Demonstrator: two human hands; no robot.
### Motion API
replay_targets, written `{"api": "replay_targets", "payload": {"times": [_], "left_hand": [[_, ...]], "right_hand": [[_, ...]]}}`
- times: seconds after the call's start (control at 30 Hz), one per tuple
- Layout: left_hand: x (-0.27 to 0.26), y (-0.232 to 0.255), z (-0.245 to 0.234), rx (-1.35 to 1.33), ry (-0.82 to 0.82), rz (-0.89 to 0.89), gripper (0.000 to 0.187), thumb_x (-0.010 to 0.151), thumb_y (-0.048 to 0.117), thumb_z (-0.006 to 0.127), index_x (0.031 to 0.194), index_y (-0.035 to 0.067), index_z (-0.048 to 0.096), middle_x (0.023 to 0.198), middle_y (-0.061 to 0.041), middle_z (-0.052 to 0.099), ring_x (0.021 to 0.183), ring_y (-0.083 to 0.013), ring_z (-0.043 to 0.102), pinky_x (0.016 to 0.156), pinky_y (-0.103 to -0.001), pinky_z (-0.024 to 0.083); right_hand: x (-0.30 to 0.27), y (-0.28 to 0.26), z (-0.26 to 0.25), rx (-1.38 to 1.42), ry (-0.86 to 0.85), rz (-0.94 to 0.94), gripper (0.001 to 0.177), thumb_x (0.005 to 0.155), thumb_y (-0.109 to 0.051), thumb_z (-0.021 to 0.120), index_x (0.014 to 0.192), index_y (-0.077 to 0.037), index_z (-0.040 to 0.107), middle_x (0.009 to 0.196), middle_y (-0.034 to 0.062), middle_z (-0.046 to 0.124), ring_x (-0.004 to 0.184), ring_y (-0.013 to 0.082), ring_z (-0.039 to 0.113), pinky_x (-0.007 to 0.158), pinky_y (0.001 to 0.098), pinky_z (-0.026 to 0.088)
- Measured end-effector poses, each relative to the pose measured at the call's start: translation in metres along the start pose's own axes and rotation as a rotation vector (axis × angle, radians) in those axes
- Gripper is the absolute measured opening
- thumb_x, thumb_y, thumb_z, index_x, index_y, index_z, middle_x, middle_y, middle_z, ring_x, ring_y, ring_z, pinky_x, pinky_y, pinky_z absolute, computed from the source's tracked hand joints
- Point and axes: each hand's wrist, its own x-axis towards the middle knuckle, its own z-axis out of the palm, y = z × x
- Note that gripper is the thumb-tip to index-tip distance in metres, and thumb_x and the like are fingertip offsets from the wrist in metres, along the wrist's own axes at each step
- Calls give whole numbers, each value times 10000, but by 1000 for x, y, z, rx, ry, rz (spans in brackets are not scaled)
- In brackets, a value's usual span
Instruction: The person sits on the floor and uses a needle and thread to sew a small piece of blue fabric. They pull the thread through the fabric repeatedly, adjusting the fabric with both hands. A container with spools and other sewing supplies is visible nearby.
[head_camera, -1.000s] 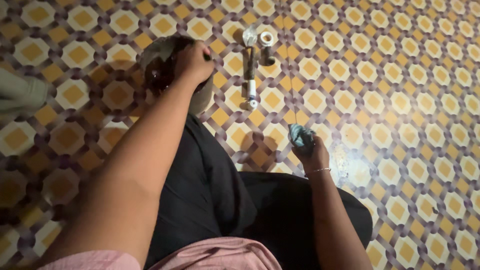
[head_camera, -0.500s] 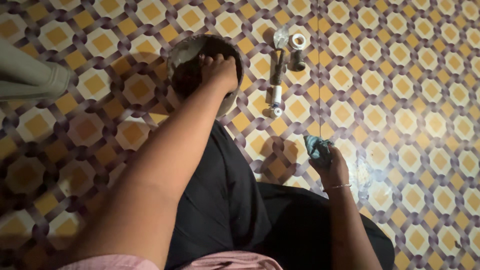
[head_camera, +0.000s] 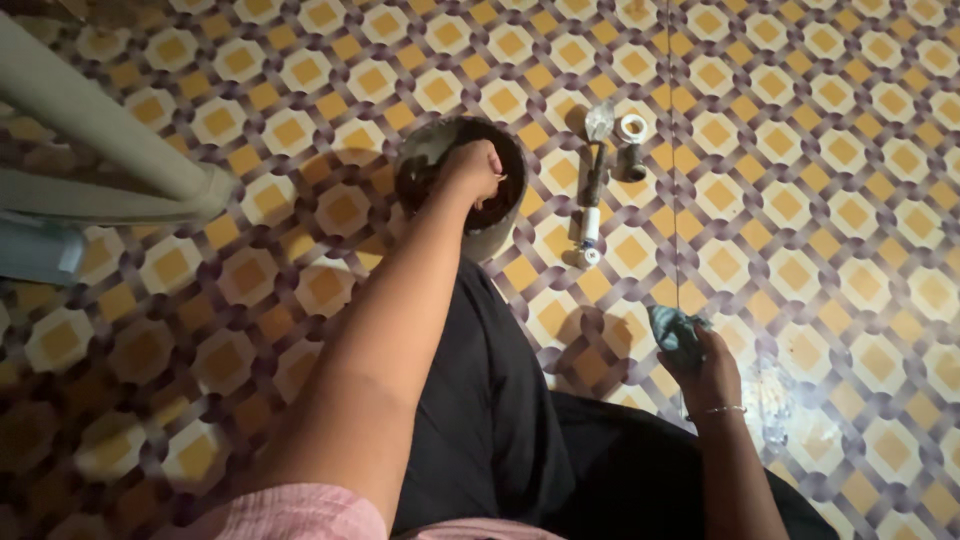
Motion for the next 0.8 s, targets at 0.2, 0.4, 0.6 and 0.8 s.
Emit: {"api": "replay_targets", "payload": {"times": [0.2,0.4,0.6,0.8], "left_hand": [[-2,-23,-13,-518,260,80,478,672,33,830,1113,146,686,1021,-82,725,936,-211,682,772,-363,542],[-27,-6,-28,-517,386,19,462,605,85,849,1048,93,718,1023,-114,750,886,-203,734,748,-354,600],[-36,-7,-36,-481,548,141,290,757,181,802,962,78,624,956,-126,751,878,-238,746,792,-351,578],[-56,6,-49,-642,317,36,363,732,254,896,1001,132,685,1016,-65,724,940,-189,690,809,-346,556]], "right_hand": [[6,4,-5,-54,4,-15,275,1027,-262,553,1216,-63,575,1161,109,655,1002,275,663,863,468,578],[4,4,-5,-39,-19,-29,273,1030,-258,550,1199,-44,559,1154,105,654,1015,247,677,870,457,580],[9,5,-5,-107,46,-13,263,1036,-261,528,1200,-64,587,1165,109,659,993,255,666,862,452,566],[10,16,-24,-938,-185,-654,577,746,-115,752,1282,30,596,1152,160,662,977,277,686,816,416,600]]}}
